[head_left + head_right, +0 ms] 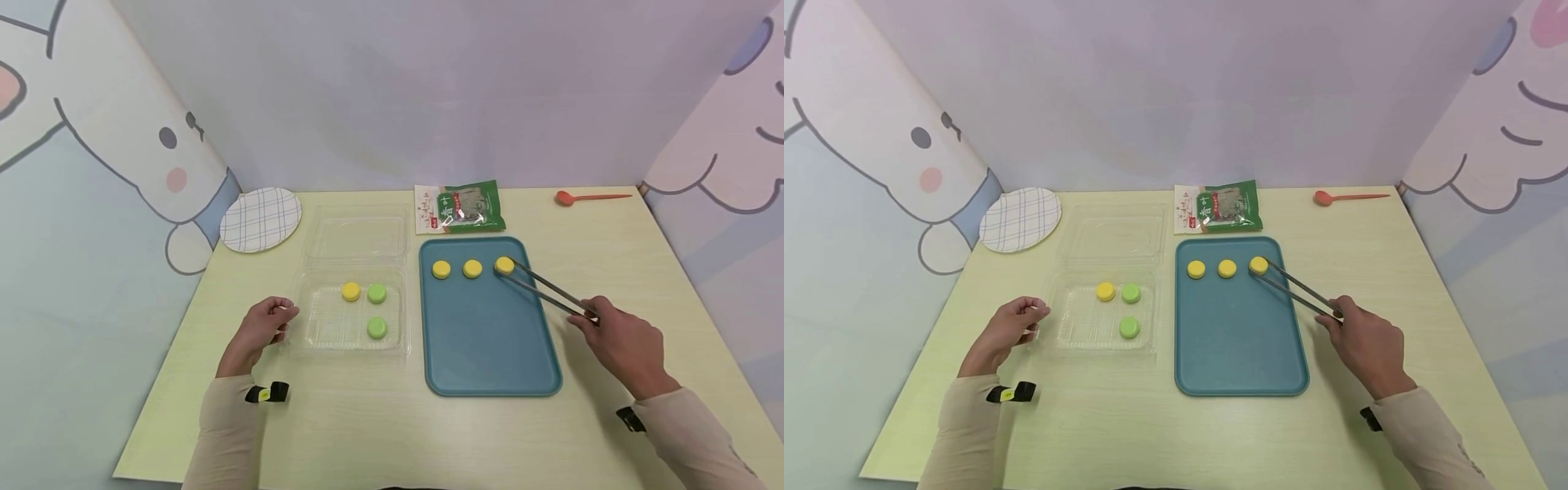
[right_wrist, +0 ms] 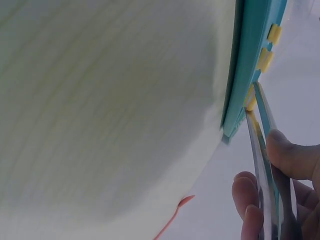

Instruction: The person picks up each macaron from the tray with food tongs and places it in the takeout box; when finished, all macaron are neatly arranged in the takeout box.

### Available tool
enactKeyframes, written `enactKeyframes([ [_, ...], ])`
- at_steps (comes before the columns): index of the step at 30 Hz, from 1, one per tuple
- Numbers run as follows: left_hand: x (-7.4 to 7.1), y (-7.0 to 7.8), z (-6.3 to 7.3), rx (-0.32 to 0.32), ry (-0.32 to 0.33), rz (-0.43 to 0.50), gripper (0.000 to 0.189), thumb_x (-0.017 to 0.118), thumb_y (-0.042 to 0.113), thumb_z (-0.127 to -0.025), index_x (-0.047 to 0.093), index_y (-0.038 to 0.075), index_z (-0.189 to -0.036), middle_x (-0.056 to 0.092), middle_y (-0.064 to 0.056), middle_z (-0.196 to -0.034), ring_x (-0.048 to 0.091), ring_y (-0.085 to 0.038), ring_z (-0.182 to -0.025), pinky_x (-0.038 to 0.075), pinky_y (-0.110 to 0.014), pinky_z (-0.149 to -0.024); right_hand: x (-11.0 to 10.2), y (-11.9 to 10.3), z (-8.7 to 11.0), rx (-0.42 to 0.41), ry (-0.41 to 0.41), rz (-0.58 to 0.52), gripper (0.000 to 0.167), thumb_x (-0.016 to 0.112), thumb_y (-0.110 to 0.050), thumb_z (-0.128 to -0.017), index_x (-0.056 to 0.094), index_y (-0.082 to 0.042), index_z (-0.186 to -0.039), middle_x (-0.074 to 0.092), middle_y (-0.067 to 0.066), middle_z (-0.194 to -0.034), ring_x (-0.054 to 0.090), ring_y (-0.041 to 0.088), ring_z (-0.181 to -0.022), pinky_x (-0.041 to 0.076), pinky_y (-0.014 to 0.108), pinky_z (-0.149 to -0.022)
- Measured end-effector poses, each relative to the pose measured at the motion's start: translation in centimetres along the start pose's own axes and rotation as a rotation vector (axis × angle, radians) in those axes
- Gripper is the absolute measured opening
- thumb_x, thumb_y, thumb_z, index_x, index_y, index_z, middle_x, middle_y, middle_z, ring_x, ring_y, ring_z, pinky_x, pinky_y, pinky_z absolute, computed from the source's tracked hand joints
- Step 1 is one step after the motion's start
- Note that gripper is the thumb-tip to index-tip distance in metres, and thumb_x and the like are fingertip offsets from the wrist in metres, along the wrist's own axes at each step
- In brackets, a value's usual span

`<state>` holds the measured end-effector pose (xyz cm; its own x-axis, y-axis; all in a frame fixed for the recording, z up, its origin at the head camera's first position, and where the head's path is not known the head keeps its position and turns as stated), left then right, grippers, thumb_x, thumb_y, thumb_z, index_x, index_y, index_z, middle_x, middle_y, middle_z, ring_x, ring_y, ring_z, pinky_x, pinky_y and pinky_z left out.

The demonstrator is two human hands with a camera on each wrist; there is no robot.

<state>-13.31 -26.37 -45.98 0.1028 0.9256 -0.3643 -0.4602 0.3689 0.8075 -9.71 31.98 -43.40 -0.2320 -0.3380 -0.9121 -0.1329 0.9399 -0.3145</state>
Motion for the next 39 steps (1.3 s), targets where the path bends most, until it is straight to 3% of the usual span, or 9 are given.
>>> enactKeyframes([
  [8,0.0,0.0,0.0,0.000,0.004,0.000,0.030,0.060,0.024,-0.103,0.052,0.000,-0.120,0.052,-0.003,-0.082,0.050,-0.014,-0.067,0.046,-0.028,-0.063,-0.5,-0.6,-0.2,-0.027,0.044,-0.003,0.033,0.085,-0.018,-0.081,0.064,-0.009,-0.104,0.062,0.000,-0.063,0.038,0.010,-0.041,0.026,0.035,-0.038],
  [15,0.1,0.1,0.0,-0.002,0.004,0.001,0.030,0.060,0.024,-0.103,0.052,0.001,-0.120,0.052,-0.003,-0.082,0.050,-0.014,-0.067,0.046,-0.028,-0.062,-1.0,-1.6,-0.5,-0.046,0.073,-0.018,0.033,0.085,-0.016,-0.079,0.065,-0.008,-0.104,0.067,0.005,-0.070,0.043,0.009,-0.043,0.027,0.033,-0.039],
  [25,0.0,0.1,0.0,-0.006,0.003,0.002,0.030,0.060,0.024,-0.104,0.052,0.000,-0.120,0.052,-0.004,-0.083,0.050,-0.014,-0.067,0.047,-0.028,-0.063,-1.1,-3.9,-1.3,-0.132,0.082,-0.040,0.037,0.088,-0.013,-0.075,0.067,-0.009,-0.106,0.068,0.005,-0.071,0.049,0.011,-0.046,0.030,0.031,-0.040],
  [28,0.1,0.1,-0.1,-0.004,0.003,0.001,0.030,0.060,0.024,-0.104,0.052,0.000,-0.120,0.052,-0.004,-0.083,0.050,-0.014,-0.067,0.046,-0.028,-0.063,-0.9,-4.4,-1.5,-0.171,0.100,-0.039,0.035,0.087,-0.020,-0.078,0.068,-0.009,-0.106,0.068,0.005,-0.071,0.051,0.012,-0.047,0.029,0.031,-0.039],
  [30,0.1,0.1,-0.1,-0.004,0.002,0.001,0.030,0.060,0.024,-0.104,0.052,0.000,-0.120,0.052,-0.003,-0.082,0.050,-0.014,-0.067,0.046,-0.028,-0.062,-0.8,-4.7,-1.7,-0.201,0.112,-0.039,0.036,0.079,-0.039,-0.087,0.068,-0.010,-0.106,0.069,0.006,-0.072,0.053,0.013,-0.047,0.029,0.030,-0.039],
  [32,0.1,0.1,-0.1,-0.005,0.001,0.003,0.030,0.060,0.024,-0.104,0.052,0.000,-0.120,0.052,-0.003,-0.082,0.050,-0.014,-0.067,0.046,-0.028,-0.062,-0.6,-5.1,-1.8,-0.227,0.124,-0.040,0.051,0.061,-0.058,-0.093,0.068,-0.010,-0.106,0.069,0.006,-0.071,0.055,0.014,-0.047,0.029,0.029,-0.039],
  [35,0.1,0.0,-0.1,-0.007,-0.002,0.006,0.031,0.060,0.024,-0.104,0.052,0.000,-0.121,0.052,-0.003,-0.082,0.050,-0.013,-0.067,0.047,-0.028,-0.062,-0.4,-5.7,-2.1,-0.264,0.135,-0.046,0.073,0.033,-0.073,-0.092,0.069,-0.010,-0.106,0.070,0.006,-0.072,0.057,0.016,-0.049,0.030,0.029,-0.039],
  [39,0.0,-0.1,-0.1,-0.008,-0.002,0.010,0.031,0.060,0.024,-0.103,0.052,0.001,-0.121,0.053,-0.004,-0.084,0.050,-0.014,-0.068,0.047,-0.028,-0.063,-0.2,-6.8,-2.6,-0.300,0.142,-0.060,0.076,0.030,-0.073,-0.093,0.069,-0.010,-0.106,0.069,0.005,-0.071,0.057,0.015,-0.050,0.032,0.029,-0.039],
])
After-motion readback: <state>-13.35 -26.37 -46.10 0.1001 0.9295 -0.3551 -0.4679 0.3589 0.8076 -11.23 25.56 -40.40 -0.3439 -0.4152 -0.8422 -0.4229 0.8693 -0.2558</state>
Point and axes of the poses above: each hand's wrist, its own z-axis away from the middle knuckle, its own x-axis out of the palm, y = z × x, the point moved 5 cm from there along -z, towards the middle knuckle
